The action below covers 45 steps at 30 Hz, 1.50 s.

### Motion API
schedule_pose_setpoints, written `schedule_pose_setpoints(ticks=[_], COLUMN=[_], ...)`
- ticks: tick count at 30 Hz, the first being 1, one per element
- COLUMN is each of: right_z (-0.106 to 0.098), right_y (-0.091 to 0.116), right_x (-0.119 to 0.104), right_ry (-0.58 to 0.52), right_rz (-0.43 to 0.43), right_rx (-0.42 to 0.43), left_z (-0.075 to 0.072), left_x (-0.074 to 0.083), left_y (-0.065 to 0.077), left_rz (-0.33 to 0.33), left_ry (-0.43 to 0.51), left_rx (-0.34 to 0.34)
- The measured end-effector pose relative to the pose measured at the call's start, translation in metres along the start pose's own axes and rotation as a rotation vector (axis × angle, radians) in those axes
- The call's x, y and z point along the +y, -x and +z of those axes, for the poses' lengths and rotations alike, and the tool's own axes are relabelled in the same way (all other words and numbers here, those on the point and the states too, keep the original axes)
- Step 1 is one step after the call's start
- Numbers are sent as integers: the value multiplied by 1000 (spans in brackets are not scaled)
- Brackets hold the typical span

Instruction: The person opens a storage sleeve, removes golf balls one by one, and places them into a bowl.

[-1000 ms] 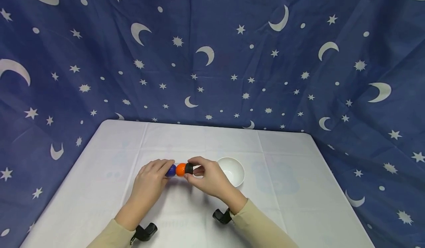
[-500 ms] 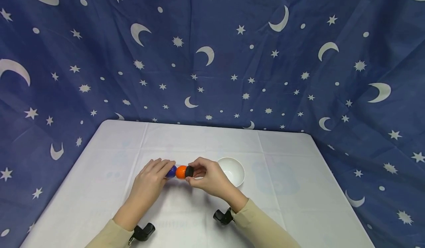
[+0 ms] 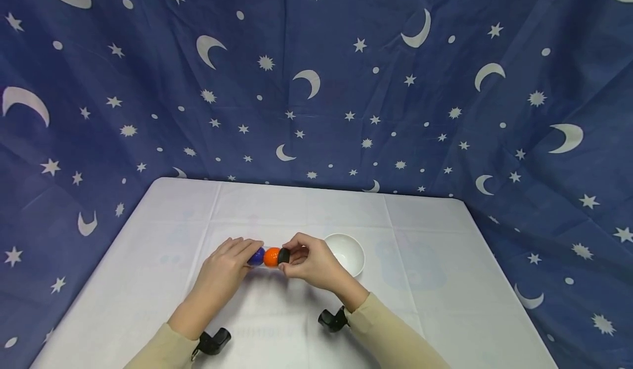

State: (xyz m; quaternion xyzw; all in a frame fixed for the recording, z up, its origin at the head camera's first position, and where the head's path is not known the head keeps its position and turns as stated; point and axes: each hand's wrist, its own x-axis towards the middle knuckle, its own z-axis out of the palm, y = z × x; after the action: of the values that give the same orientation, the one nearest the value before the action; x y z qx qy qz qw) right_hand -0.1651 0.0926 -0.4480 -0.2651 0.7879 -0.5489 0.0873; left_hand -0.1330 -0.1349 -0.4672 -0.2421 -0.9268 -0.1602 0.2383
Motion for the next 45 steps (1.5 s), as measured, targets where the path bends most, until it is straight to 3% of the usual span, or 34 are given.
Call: schedule_pose_setpoints(ticks=[6,9,14,18,24,33,45], right_z=[-8,-13,-18,-20,-14,12,39], right_y=[-3,-3,0,5,9,16,30], right_x=[-4,-5,-11,-24,-30,-7,16], right_ry=[-139,-171,-175,-165,-173,-194,95], right_rz=[38,54,92,73,60,87,136], right_rx=[2,21,59,63,46,-40,-142], left_z=[-1,-3,-4,-7,-13,-14,-11], left_x=[-3,-3,-10,-16,-22,-30,-33], left_y=[-1,-3,0,5,6,9,16], left_rz=[-110,-122,-135,-147,-171,-202,-241], left_ry=[94,122,104,105,116,127,152], left_rx=[-57,-74,-43,-13,7,16,-16])
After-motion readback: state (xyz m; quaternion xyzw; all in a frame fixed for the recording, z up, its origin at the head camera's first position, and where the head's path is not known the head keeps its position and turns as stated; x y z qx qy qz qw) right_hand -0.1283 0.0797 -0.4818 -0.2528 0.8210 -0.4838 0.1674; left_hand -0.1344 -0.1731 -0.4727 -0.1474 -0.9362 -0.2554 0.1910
